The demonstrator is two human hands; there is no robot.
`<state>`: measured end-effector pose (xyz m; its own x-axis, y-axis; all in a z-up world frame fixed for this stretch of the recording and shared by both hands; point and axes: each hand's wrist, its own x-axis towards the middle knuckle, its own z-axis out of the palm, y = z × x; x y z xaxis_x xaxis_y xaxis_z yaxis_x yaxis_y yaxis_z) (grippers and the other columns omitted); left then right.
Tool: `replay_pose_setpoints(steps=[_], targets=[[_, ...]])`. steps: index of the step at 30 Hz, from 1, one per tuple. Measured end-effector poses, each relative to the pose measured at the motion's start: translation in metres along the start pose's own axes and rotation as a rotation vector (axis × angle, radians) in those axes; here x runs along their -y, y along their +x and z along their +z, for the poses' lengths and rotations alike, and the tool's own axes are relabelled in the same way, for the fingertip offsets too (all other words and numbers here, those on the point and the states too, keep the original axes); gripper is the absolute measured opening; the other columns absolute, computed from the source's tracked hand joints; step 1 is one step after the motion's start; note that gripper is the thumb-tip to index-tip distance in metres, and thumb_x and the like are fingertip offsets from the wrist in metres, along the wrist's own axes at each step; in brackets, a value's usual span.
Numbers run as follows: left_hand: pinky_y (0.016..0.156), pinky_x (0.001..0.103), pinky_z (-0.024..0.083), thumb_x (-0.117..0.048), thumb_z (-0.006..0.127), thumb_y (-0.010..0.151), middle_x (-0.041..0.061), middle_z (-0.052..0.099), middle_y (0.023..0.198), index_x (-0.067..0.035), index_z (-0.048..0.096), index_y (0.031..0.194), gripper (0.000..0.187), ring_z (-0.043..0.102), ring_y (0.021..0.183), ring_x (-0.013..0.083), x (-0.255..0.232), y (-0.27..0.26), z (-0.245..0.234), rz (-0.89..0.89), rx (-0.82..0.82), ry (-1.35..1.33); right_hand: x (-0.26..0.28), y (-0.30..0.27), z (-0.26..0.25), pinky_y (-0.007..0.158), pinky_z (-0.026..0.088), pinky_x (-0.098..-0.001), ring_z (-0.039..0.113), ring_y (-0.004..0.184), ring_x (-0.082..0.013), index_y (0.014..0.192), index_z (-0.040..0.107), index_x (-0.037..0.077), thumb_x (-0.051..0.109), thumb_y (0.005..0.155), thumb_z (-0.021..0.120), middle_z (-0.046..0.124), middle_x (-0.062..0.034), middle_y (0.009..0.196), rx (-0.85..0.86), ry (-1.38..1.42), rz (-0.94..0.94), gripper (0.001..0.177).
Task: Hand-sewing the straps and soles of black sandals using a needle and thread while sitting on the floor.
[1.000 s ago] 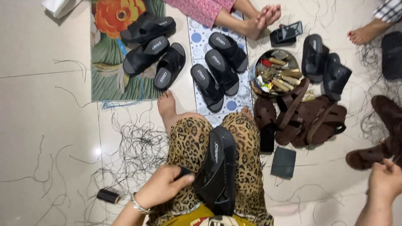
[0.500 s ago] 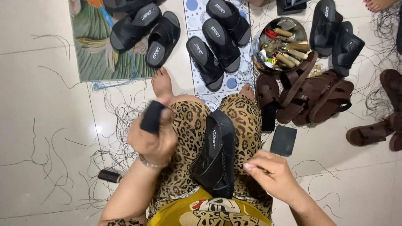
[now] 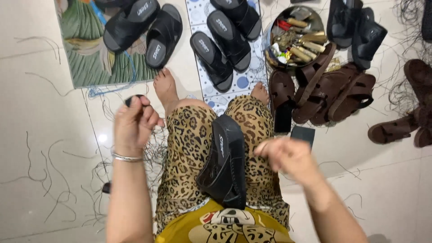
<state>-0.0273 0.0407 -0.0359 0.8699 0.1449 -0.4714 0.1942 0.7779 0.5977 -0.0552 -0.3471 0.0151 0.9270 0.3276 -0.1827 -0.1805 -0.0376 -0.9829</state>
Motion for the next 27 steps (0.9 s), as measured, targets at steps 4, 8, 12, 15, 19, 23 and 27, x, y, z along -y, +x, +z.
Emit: replay_pose_setpoints(steps=[4,8,12,15,19,23,27], targets=[[0.061,0.035,0.058,-0.009,0.069,0.102,0.022,0.063,0.107,0.006,0.068,0.115,0.02,0.067,0.089,0.0324,-0.032,-0.011,-0.026,0.456,-0.227,1.214,0.03,0.002,-0.042,0.061,0.053,-0.0378,0.065,0.071,-0.0251,0.145,0.052,0.002,0.008,0.101,0.056,0.065,-0.0223,0.112,-0.234,-0.537,0.06,0.045],[0.072,0.022,0.057,-0.025,0.078,0.086,0.004,0.062,0.128,-0.014,0.055,0.126,0.047,0.07,0.075,0.0119,-0.011,-0.076,0.055,0.391,-0.023,1.154,0.039,-0.014,-0.013,0.061,0.066,-0.0247,0.065,0.088,-0.0177,0.153,0.042,0.03,0.021,0.109,0.04,0.065,-0.0123,0.12,0.193,-0.78,-0.116,0.045],[0.086,0.032,0.062,-0.057,0.059,0.088,0.004,0.068,0.129,-0.006,0.074,0.098,0.054,0.073,0.098,0.0187,0.035,-0.105,0.09,0.108,0.452,1.411,0.043,-0.014,0.009,0.043,0.057,-0.0266,0.055,0.061,-0.0151,0.151,0.043,0.041,0.011,0.093,0.07,0.064,-0.0039,0.096,0.38,-1.092,-0.265,0.071],[0.041,0.03,0.045,-0.062,0.063,0.09,0.0,0.055,0.062,-0.009,0.054,0.061,0.061,0.052,0.045,0.0131,0.064,-0.11,0.074,0.229,0.613,1.531,0.052,-0.012,0.019,0.043,0.051,-0.0413,0.058,0.07,-0.0243,0.149,0.05,0.04,0.018,0.092,0.066,0.055,-0.0019,0.088,0.46,-1.322,-0.165,0.063],[0.039,0.037,0.041,-0.042,0.066,0.099,0.003,0.05,0.06,-0.007,0.05,0.06,0.055,0.049,0.043,0.0187,0.075,-0.115,0.071,0.34,0.594,1.518,0.069,-0.007,0.028,0.037,0.049,-0.0448,0.056,0.056,-0.0276,0.149,0.05,0.043,0.019,0.089,0.066,0.055,-0.0039,0.086,0.485,-1.514,-0.151,0.067],[0.038,0.038,0.035,-0.03,0.065,0.101,0.004,0.045,0.061,-0.008,0.045,0.059,0.051,0.045,0.044,0.0203,0.084,-0.123,0.076,0.591,0.557,1.526,0.087,-0.006,0.039,0.046,0.058,-0.044,0.065,0.055,-0.0286,0.154,0.045,0.036,0.013,0.077,0.065,0.057,-0.0055,0.089,0.631,-1.709,-0.064,0.082],[0.036,0.034,0.035,-0.017,0.067,0.1,0.004,0.045,0.063,-0.007,0.047,0.063,0.043,0.043,0.047,0.0182,0.086,-0.125,0.083,0.736,0.552,1.461,0.091,-0.003,0.054,0.038,0.056,-0.0378,0.066,0.044,-0.0228,0.151,0.05,0.029,0.015,0.075,0.066,0.059,-0.0048,0.079,0.644,-1.919,-0.233,0.079]])
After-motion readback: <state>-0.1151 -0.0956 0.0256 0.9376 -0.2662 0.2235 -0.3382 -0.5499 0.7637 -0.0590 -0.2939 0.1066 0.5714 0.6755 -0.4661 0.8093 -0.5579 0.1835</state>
